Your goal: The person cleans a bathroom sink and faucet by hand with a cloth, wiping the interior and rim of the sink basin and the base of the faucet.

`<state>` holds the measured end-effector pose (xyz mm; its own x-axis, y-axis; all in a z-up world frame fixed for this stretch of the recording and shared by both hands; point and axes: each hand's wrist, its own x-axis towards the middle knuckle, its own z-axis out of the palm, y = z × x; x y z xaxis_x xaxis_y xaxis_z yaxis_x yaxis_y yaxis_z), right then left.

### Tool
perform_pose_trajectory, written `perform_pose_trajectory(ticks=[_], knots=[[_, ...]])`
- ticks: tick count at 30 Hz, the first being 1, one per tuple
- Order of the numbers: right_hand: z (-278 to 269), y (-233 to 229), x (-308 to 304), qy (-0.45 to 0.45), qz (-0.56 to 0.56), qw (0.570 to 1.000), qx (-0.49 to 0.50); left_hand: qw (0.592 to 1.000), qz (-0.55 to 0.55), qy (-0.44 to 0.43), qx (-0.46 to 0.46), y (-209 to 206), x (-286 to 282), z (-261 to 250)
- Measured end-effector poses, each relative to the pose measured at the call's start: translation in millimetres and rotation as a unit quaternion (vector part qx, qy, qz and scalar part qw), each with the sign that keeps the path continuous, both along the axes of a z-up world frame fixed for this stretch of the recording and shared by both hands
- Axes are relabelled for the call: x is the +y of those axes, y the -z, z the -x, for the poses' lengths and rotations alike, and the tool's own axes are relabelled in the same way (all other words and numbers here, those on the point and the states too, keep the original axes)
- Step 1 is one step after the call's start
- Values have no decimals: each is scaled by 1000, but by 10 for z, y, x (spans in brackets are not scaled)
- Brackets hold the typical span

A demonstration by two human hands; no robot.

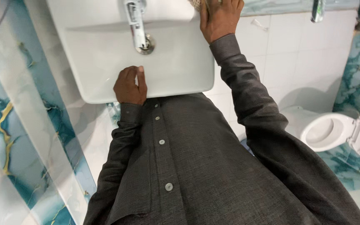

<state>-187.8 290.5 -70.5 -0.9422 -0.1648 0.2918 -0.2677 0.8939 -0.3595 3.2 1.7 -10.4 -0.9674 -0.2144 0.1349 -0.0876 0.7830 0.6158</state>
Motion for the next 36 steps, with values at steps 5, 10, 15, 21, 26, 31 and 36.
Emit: perform_pose_trajectory(ticks=[5,10,15,21,26,31,36], knots=[[-67,-108,-892,-130,29,987,90,1000,7,8,-14,-102,41,40],[-370,-492,-1054,-144,20,984,105,999,-17,10,-32,-150,39,42],[-1045,-322,-856,-79,233,913,-327,1000,-6,10,-12,-153,-15,-7],[-1313,-337,-792,-32,675,518,-525,991,-132,-9,-20,-302,-76,-30],[-1366,-405,-1023,-109,706,409,-568,970,-237,8,49,-324,-75,-227],[-1556,-518,-1770,-301,502,626,-515,952,-296,-62,47,140,-38,-433],[-1332,-935,-1728,-327,425,754,-379,852,-471,-196,113,-88,-565,-156]])
